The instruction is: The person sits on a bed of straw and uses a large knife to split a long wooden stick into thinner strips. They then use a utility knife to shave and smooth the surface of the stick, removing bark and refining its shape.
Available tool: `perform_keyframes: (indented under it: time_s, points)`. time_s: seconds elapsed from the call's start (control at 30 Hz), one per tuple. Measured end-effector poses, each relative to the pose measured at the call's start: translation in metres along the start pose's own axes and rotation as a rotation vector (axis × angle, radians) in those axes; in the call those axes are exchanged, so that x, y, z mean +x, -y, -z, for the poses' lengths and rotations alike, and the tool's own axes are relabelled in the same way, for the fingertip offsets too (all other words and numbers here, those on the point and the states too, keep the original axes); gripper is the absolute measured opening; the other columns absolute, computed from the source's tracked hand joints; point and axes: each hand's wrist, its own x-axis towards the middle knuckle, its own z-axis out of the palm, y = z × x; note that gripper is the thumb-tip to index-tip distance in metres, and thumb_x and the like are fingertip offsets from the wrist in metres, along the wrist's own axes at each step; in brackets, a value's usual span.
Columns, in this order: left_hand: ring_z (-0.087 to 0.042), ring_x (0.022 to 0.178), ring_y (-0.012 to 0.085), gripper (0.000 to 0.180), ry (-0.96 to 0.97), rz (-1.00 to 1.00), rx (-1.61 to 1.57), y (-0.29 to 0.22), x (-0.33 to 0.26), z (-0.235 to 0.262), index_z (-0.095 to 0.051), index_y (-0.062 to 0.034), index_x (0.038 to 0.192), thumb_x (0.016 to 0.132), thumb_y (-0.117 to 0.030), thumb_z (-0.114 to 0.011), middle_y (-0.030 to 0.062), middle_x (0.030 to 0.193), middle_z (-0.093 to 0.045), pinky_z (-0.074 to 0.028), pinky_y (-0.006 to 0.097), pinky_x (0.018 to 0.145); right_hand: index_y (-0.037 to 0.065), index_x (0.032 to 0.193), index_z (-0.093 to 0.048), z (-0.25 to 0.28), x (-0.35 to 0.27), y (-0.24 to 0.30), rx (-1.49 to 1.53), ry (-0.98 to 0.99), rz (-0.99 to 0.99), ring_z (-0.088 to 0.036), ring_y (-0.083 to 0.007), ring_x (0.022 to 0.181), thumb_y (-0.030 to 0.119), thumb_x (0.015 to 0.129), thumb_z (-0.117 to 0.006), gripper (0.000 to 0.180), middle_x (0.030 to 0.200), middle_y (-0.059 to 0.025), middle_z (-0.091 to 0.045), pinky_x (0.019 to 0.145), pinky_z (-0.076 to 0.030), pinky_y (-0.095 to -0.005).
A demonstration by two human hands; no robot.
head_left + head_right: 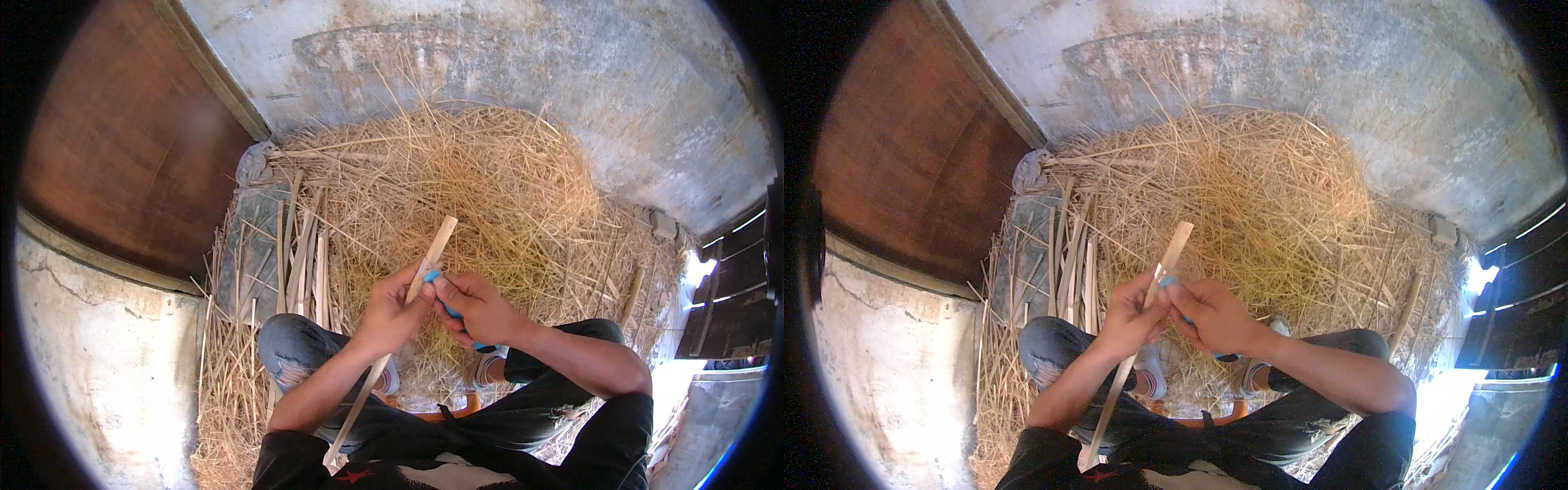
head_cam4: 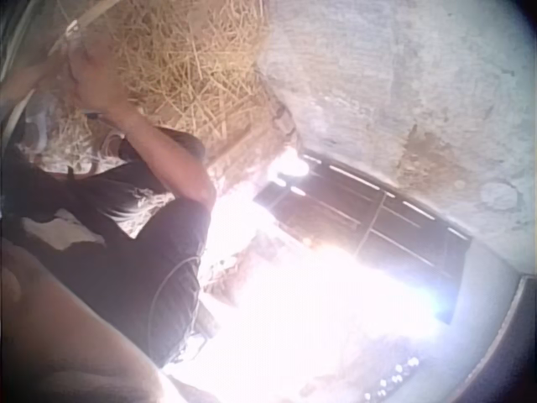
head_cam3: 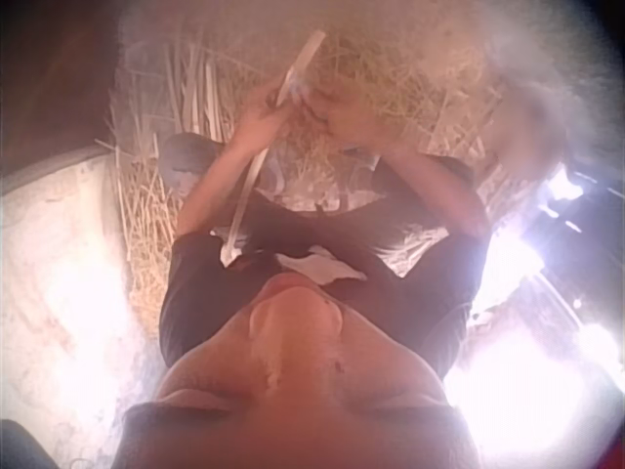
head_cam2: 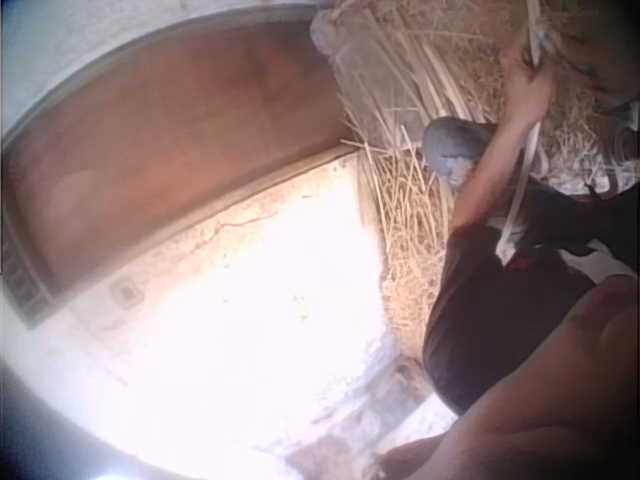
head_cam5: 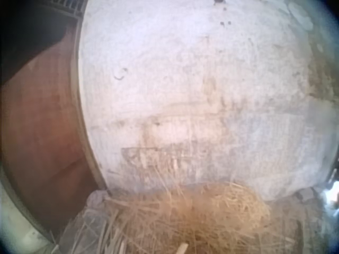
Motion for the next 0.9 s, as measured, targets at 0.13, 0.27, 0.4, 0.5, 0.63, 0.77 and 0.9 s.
perform_keyframes:
  time_s: [0.13, 0.27, 0.4, 0.5, 0.63, 0.77, 0.9]
  points:
    - [-0.056, 0.083, 0.0045, 0.035, -0.047, -0.028, 0.064, 0.001, -0.001, -0.003, -0.058, -0.0014, 0.133, 0.102, -0.017, -0.06, -0.0006, 0.095, -0.065, -0.045, 0.023, 0.072, 0.004, 0.087, -0.056, -0.005, 0.001, -0.016, 0.029, -0.069, 0.09, -0.049, -0.0112, 0.044, 0.039, 0.109, -0.04, 0.045, 0.059, -0.0018, -0.05, 0.04, -0.04, -0.0276]
    - [-0.055, 0.073, 0.0035, 0.034, -0.011, -0.012, -0.035, -0.002, -0.001, -0.001, -0.059, -0.0027, 0.132, 0.102, -0.019, -0.061, -0.0012, 0.092, -0.065, -0.044, 0.021, 0.063, 0.002, 0.093, -0.059, 0.006, 0.003, -0.006, -0.128, 0.006, 0.115, -0.054, -0.0116, 0.048, 0.038, 0.109, -0.04, 0.044, 0.06, -0.0025, -0.051, 0.045, -0.044, -0.0281]
    - [-0.04, 0.047, 0.0037, 0.037, 0.071, -0.009, -0.015, -0.002, -0.002, 0.003, -0.052, -0.0054, 0.138, 0.104, -0.02, -0.056, -0.0036, 0.069, -0.049, -0.03, 0.022, 0.041, -0.001, 0.105, -0.061, 0.022, 0.004, 0.016, -0.525, 0.01, 0.123, -0.063, -0.0277, 0.058, 0.037, 0.107, -0.042, 0.043, 0.065, -0.0141, -0.06, 0.057, -0.051, -0.0393]
    - [-0.039, 0.048, 0.0042, 0.039, 0.126, -0.007, -0.061, 0.002, -0.002, 0.003, -0.049, -0.0062, 0.14, 0.104, -0.019, -0.056, -0.0039, 0.07, -0.046, -0.029, 0.022, 0.042, -0.001, 0.105, -0.063, 0.018, -0.001, 0.022, -0.773, -0.054, 0.244, -0.065, -0.0406, 0.067, 0.038, 0.105, -0.044, 0.044, 0.073, -0.023, -0.063, 0.065, -0.052, -0.0472]
    - [-0.037, 0.048, 0.0055, 0.04, 0.143, 0.077, -0.141, 0.004, -0.004, 0.005, -0.044, -0.0087, 0.142, 0.105, -0.019, -0.053, -0.004, 0.07, -0.043, -0.028, 0.022, 0.043, 0.0, 0.093, -0.067, 0.014, 0.001, 0.026, -0.961, -0.2, 0.136, -0.065, -0.0454, 0.072, 0.043, 0.103, -0.046, 0.048, 0.075, -0.0263, -0.064, 0.066, -0.051, -0.051]
    - [-0.037, 0.049, 0.0039, 0.038, 0.132, 0.113, -0.082, -0.006, 0.0, 0.001, -0.039, -0.01, 0.144, 0.107, -0.019, -0.047, -0.0049, 0.073, -0.04, -0.031, 0.02, 0.045, 0.002, 0.089, -0.068, 0.021, 0.002, 0.036, -1.042, -0.31, 0.185, -0.065, -0.0442, 0.073, 0.044, 0.102, -0.048, 0.048, 0.073, -0.0247, -0.064, 0.066, -0.051, -0.0525]
    - [-0.038, 0.05, 0.004, 0.034, 0.124, 0.109, -0.042, -0.018, 0.005, -0.007, -0.044, -0.0109, 0.14, 0.108, -0.02, -0.046, -0.0046, 0.073, -0.04, -0.032, 0.02, 0.045, 0.002, 0.092, -0.067, 0.026, 0.001, 0.035, -1.077, -0.453, 0.266, -0.065, -0.0437, 0.071, 0.038, 0.1, -0.052, 0.04, 0.072, -0.0228, -0.065, 0.065, -0.051, -0.0518]
